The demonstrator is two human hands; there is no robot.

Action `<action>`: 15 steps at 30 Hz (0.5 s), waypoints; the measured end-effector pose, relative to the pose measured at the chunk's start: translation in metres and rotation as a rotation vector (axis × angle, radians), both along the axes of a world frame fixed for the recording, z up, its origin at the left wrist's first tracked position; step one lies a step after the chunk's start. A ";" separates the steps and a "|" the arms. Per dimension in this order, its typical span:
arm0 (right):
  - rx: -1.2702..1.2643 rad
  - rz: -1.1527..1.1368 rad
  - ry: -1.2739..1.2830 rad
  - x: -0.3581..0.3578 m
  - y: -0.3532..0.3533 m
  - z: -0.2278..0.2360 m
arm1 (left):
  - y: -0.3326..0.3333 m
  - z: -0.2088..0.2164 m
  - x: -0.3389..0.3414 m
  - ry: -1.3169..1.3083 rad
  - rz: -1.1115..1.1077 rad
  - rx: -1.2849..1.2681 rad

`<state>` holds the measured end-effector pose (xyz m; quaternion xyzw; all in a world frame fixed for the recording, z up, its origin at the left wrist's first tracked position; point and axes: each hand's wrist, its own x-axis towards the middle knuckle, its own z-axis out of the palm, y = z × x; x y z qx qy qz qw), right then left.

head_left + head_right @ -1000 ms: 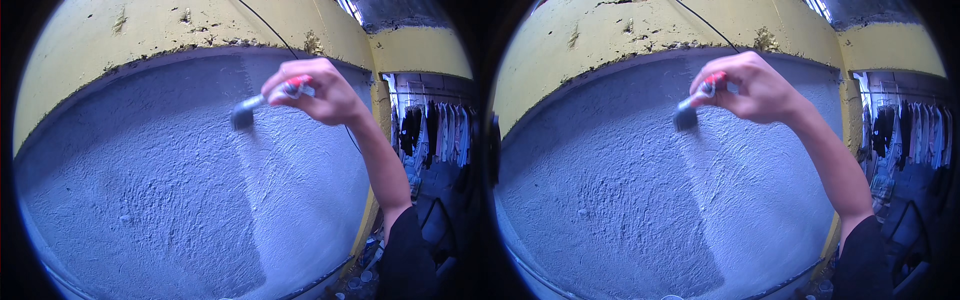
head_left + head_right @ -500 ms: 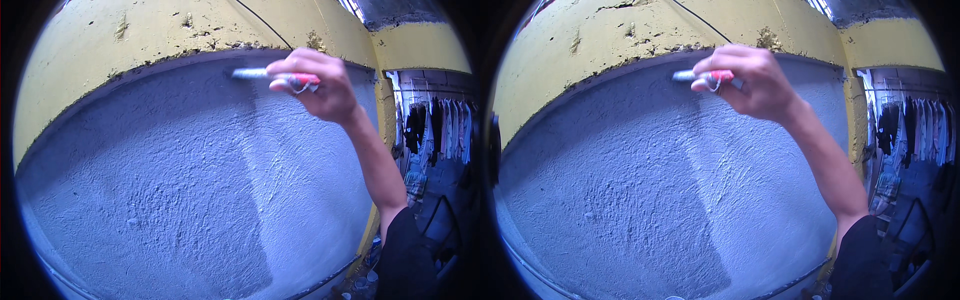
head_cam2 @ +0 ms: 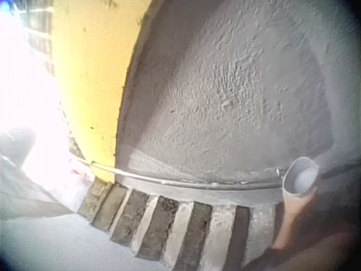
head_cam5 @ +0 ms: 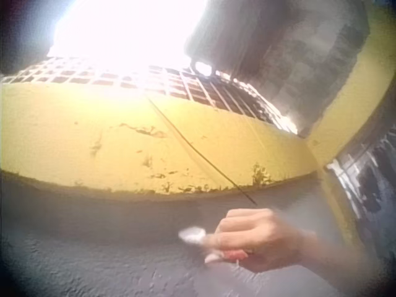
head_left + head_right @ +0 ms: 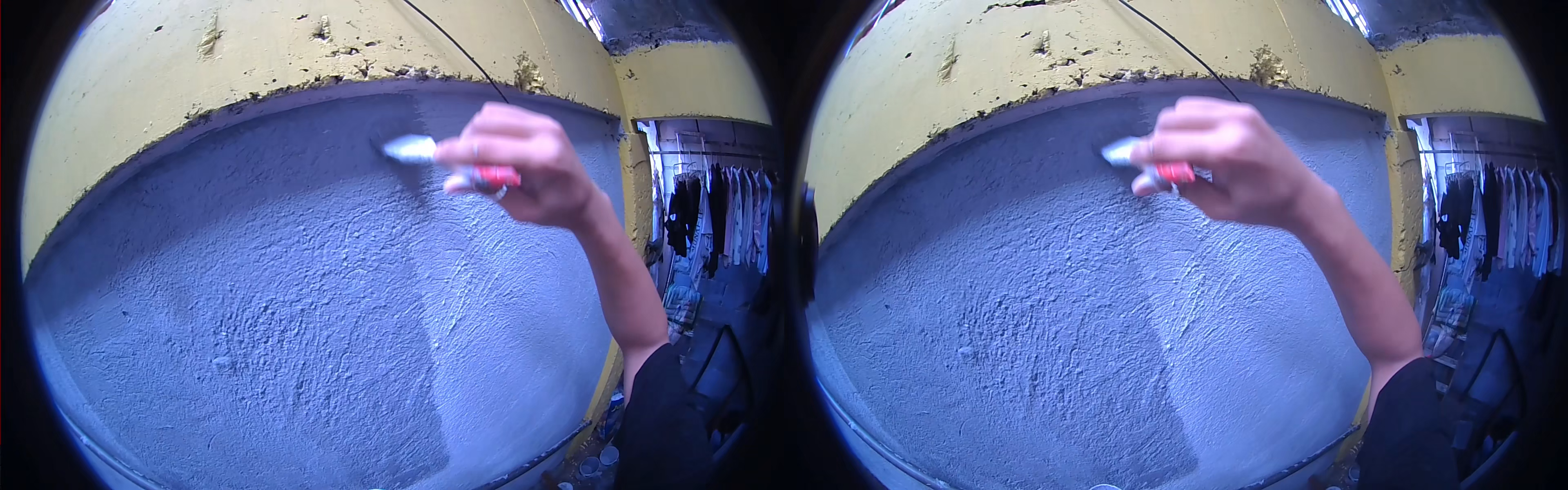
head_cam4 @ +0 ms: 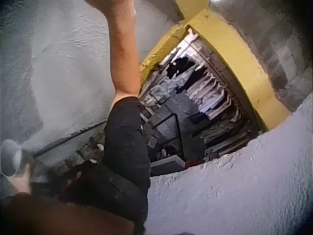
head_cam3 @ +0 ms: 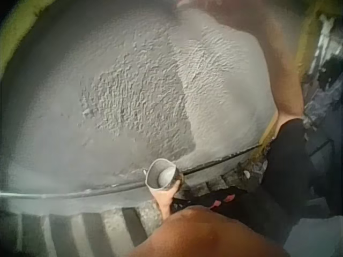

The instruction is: The person paints a textured wall with white paint using a brush. They repeatedly dip the brush into a small container held in the left hand and apply the paint to the wall surface in a steady, repetitive motion.

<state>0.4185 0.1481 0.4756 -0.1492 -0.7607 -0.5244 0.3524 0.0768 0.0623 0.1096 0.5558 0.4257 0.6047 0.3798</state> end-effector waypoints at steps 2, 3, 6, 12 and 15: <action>-0.069 0.042 0.019 -0.003 0.000 -0.012 | 0.002 -0.010 -0.004 0.009 0.015 0.024; -0.018 0.032 0.026 -0.005 -0.004 -0.012 | 0.002 -0.013 -0.006 0.014 0.024 0.035; 0.129 0.170 -0.011 -0.031 -0.004 0.003 | 0.001 0.000 -0.003 -0.002 0.045 0.011; 0.114 0.111 -0.117 -0.058 0.020 0.007 | -0.003 -0.004 -0.010 -0.037 0.020 -0.015; -0.072 0.195 -0.024 -0.056 0.007 0.002 | -0.010 0.011 -0.007 -0.044 0.062 -0.048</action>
